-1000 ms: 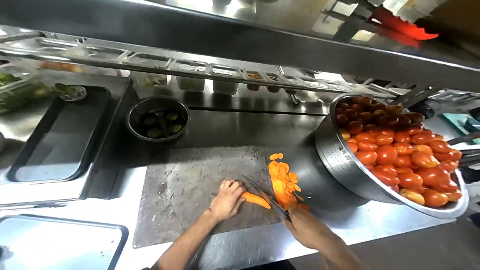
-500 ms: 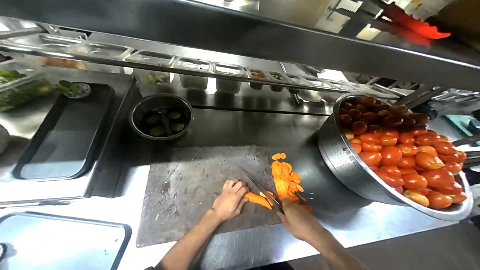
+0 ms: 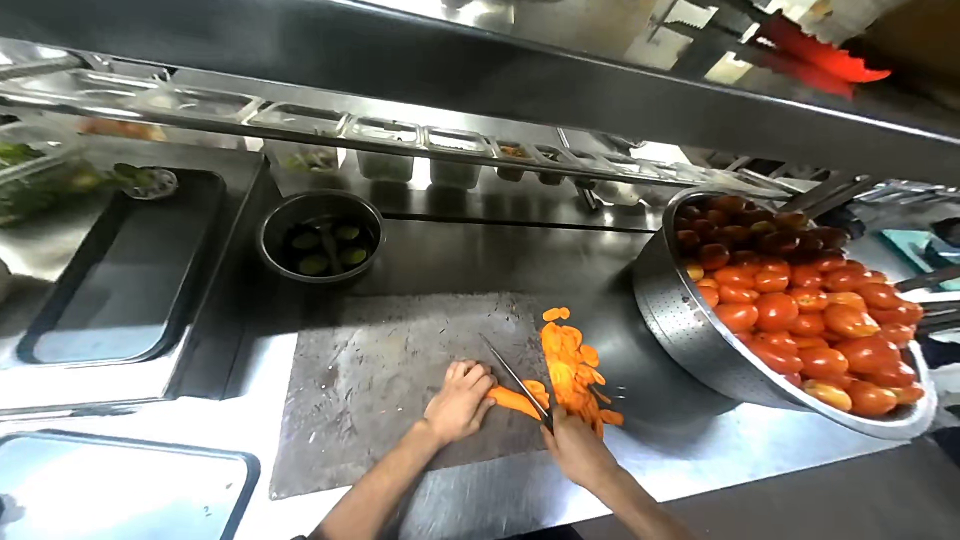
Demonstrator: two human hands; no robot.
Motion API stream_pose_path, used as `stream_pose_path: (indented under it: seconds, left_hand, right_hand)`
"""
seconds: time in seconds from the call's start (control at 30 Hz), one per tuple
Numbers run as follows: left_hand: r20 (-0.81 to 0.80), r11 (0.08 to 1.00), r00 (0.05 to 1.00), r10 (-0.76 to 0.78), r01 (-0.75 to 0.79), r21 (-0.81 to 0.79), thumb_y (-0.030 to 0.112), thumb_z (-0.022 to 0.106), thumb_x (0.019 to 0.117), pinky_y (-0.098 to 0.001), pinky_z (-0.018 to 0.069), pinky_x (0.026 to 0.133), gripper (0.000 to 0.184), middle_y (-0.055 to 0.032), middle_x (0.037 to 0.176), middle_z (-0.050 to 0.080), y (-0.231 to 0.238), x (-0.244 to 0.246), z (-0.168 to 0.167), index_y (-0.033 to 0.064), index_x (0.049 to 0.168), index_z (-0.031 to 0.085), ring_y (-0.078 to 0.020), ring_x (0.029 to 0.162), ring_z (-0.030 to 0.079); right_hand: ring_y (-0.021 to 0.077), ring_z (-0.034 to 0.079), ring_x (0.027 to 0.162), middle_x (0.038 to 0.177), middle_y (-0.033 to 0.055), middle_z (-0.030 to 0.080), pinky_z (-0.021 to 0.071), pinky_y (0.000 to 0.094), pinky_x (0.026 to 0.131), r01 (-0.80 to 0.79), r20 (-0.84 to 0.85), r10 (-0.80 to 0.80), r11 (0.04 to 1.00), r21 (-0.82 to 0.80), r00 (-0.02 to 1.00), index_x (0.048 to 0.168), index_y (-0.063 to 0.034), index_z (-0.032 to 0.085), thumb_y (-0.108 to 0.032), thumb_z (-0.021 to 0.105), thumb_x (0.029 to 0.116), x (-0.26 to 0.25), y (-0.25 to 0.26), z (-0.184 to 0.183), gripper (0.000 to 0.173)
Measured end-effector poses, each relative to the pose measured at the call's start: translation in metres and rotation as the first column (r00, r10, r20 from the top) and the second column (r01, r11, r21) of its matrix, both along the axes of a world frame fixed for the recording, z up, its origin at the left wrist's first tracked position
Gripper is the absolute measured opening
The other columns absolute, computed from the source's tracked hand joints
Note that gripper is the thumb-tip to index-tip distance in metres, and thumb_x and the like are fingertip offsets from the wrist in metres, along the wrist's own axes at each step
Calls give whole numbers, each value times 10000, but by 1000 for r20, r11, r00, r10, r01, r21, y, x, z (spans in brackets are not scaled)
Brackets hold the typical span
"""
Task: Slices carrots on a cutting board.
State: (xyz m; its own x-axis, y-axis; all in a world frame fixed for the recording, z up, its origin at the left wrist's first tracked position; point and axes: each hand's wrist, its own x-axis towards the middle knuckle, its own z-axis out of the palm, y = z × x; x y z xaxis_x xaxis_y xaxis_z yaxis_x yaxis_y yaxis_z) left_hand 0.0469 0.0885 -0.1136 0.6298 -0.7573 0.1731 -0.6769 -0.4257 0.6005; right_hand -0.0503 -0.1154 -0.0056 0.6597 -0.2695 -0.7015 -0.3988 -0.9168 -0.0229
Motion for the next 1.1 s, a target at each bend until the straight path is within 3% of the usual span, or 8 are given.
stream_pose_path:
  seconds: [0.13,0.27,0.47,0.53,0.7,0.8,0.93,1.1]
  left_hand:
    - [-9,1000,1000,4,-4,3,333,501,1036,-528,363,1147,339,-98,1302,662,-1,0,1,106,1192,698,-324,1318,544]
    - [16,998,999,50,-50,-26,329,520,1029,-515,384,1129,312,-81,1256,678,0,-1,-3,109,1145,708,-300,1280,569]
    - [3,999,1000,15,-15,-30,306,516,1022,-532,376,1127,305,-94,1268,671,0,2,0,106,1161,700,-323,1288,559]
    - [18,1000,1000,11,-11,-12,313,508,1025,-537,376,1123,318,-92,1271,671,1,1,-1,113,1176,703,-324,1285,559]
    - [153,998,987,48,-52,21,359,479,1037,-615,377,1092,331,-94,1237,687,-4,-6,2,154,1146,713,-330,1263,587]
    - [292,1000,956,21,-22,2,353,489,1055,-571,443,1038,286,-61,1172,705,-19,-10,2,183,1120,710,-291,1186,635]
    - [308,996,948,-77,86,-15,153,556,1001,-503,527,952,158,-58,1070,722,-32,-11,-1,126,1020,710,-267,1067,683]
    - [406,998,914,-11,34,-51,221,568,1001,-436,548,870,165,-22,991,727,-37,-14,-7,146,971,713,-215,968,697]
  right_hand:
    - [405,625,1183,1225,268,620,495,545,1007,-27,-172,36,998,57,985,1346,49,491,-349,469,1097,6,-2,57,470]
    - [392,670,1134,1165,252,666,523,516,993,16,58,-17,1000,17,998,1404,47,471,-365,446,1098,-10,1,-3,514]
    - [400,652,1122,1165,256,641,514,545,972,-58,-96,68,994,97,993,1373,37,478,-354,461,1099,16,-4,45,477]
    - [382,670,1036,1110,243,646,531,531,919,-20,-37,25,991,131,999,1333,34,502,-360,466,1097,14,-13,42,461]
    - [409,642,1139,1154,259,647,498,552,995,-38,-18,40,993,110,999,1344,37,509,-364,476,1092,5,-18,24,475]
    - [403,646,1144,1159,250,648,507,542,993,-47,-27,49,995,90,998,1349,19,502,-377,465,1096,0,-15,22,471]
    - [403,656,1142,1153,248,656,520,537,977,-63,-51,65,997,48,997,1358,7,500,-360,452,1101,-4,-8,30,451]
    - [411,650,1172,1194,253,648,522,537,980,-72,-102,72,997,7,992,1368,6,483,-339,428,1111,-3,-1,39,433]
